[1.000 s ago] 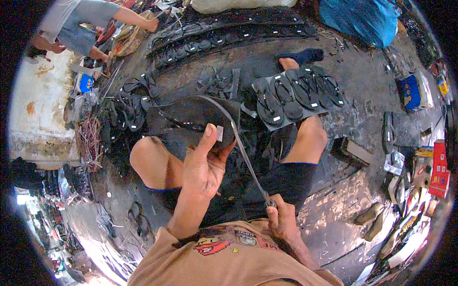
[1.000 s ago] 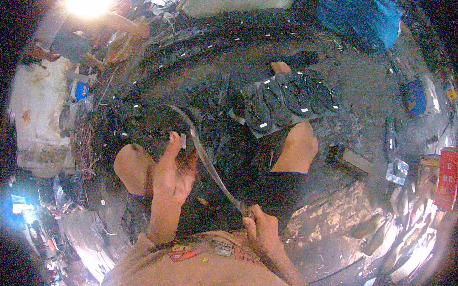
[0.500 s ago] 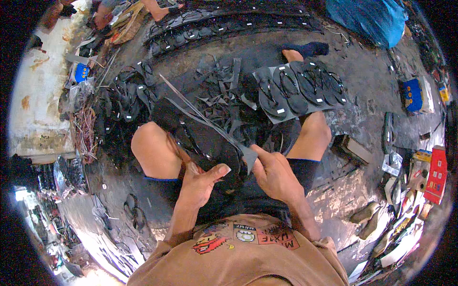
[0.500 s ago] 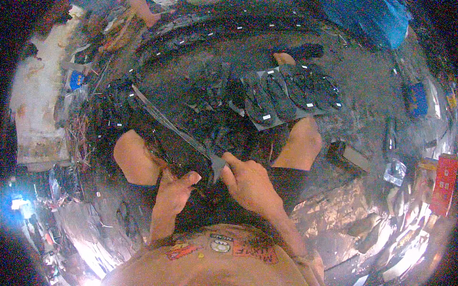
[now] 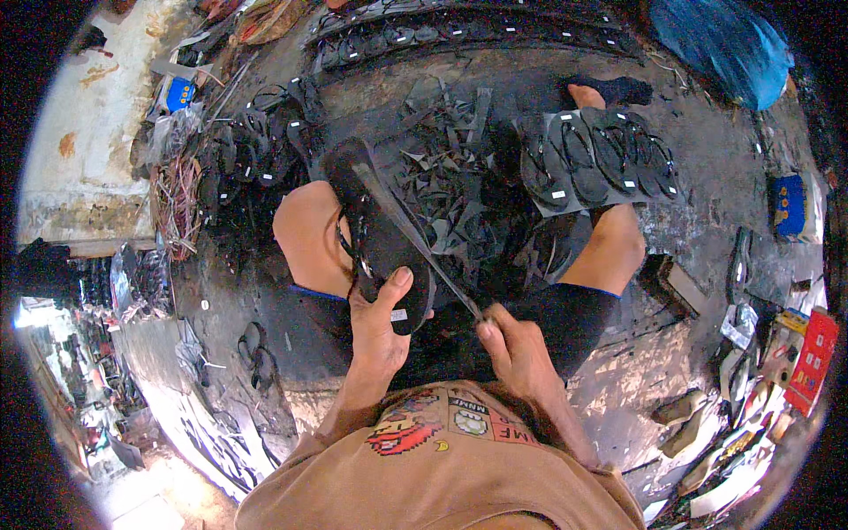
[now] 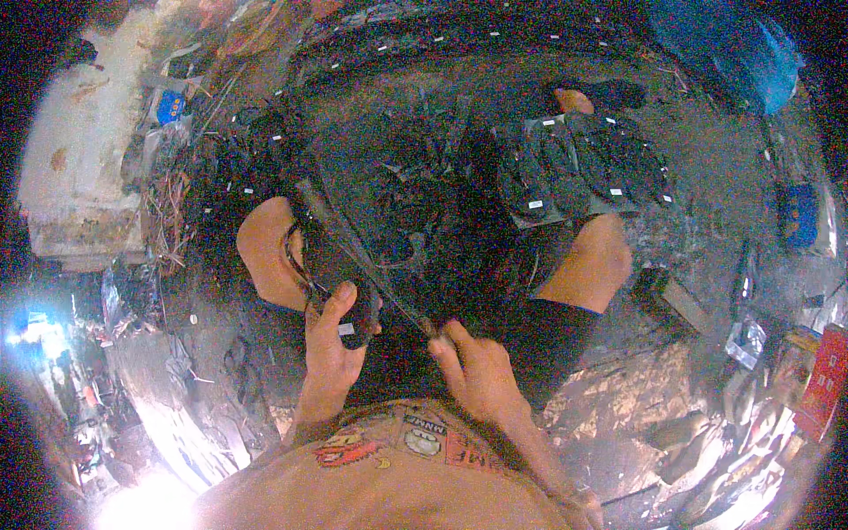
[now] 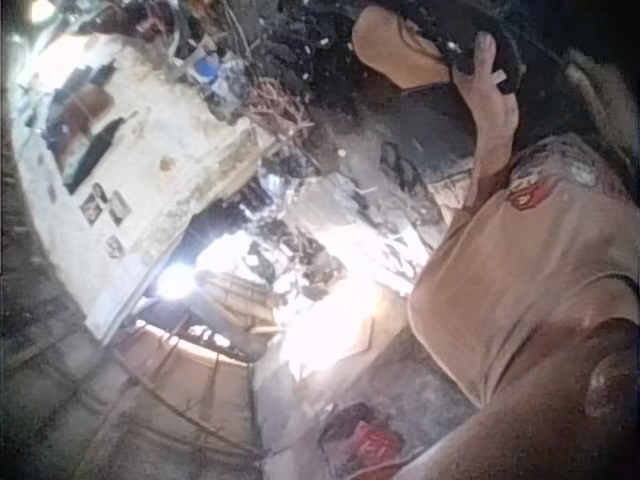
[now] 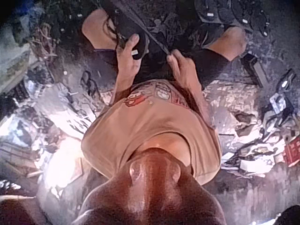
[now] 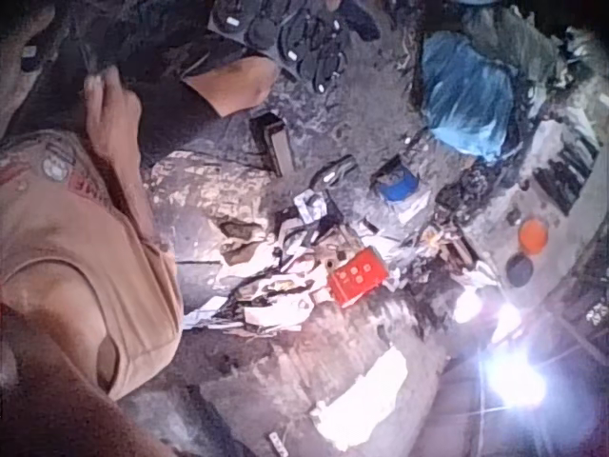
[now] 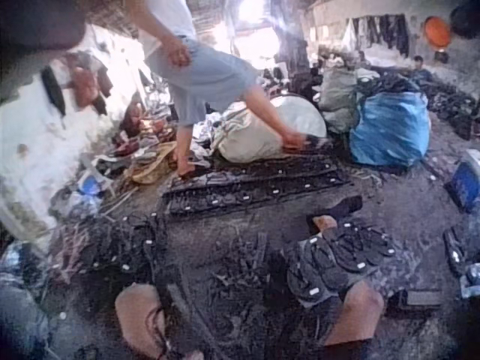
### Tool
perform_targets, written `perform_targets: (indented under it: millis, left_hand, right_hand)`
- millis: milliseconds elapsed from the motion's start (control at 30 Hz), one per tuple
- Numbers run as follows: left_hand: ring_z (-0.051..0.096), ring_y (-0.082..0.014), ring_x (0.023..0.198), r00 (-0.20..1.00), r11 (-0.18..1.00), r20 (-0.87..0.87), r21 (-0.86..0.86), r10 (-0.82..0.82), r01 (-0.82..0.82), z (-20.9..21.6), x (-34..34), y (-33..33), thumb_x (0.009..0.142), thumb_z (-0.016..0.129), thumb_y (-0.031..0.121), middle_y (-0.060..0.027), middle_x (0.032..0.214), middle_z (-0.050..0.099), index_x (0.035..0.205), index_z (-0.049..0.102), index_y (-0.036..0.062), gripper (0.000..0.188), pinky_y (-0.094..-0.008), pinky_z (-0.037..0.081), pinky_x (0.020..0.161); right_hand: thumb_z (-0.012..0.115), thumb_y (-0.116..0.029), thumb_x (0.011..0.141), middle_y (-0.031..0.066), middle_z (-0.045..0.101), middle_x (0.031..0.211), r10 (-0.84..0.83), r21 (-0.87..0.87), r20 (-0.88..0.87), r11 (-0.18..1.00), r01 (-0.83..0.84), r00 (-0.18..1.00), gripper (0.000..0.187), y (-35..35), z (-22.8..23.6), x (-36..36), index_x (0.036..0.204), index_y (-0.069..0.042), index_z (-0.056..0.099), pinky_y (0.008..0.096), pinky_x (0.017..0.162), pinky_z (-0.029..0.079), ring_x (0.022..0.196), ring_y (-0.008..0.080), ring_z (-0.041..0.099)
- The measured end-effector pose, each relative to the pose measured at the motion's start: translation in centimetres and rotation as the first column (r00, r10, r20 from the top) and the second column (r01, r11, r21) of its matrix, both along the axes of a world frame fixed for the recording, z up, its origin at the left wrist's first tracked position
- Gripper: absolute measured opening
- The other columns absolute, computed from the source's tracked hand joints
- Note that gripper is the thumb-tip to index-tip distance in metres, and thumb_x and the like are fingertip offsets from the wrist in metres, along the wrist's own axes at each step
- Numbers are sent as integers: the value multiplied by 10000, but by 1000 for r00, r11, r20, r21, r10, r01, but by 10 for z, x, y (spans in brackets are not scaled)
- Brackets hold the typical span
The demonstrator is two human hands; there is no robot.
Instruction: The person sits on the floor and uses a knife to cut strips from black rubber sheets. They repeatedly pick up a sheet, cut a strip, and place the sheet back down, continuing this process throughout the clip.
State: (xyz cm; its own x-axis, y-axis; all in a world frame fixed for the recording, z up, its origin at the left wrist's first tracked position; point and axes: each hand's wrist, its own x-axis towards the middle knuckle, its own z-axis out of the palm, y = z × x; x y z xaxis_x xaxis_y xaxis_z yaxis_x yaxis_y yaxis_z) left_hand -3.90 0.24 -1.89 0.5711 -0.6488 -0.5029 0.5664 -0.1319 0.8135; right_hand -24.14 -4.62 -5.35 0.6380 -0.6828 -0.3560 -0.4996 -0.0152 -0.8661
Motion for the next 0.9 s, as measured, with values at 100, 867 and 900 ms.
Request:
perform_targets:
  millis: [100,867,900]
  left_hand:
    - [724,-227,851,1000,1000,16,21,18,-18,-4,0,5,921,745,199,-71,1010,715,1232,611,66,363,-347,601,604]
    - [593,-208,1202,723,886,537,111,-435,451,21,33,6,760,920,273,-105,1327,615,1509,410,-5,948,-338,463,1053]
    - [582,-203,1222,750,917,558,55,-356,395,30,32,-8,793,899,323,-103,1331,606,1513,409,-7,931,-332,458,1057]
  right_hand:
    - [507,-281,1065,251,487,659,-33,95,2,995,32,999,287,19,2,-18,972,-11,529,478,586,403,591,447,470]
    - [766,-291,959,-64,544,703,-367,55,539,914,403,759,280,-115,15,120,886,-49,647,291,579,374,658,63,426]
    - [770,-291,956,-72,536,696,-366,78,547,918,389,753,282,-103,18,116,884,-50,644,280,570,357,650,59,414]
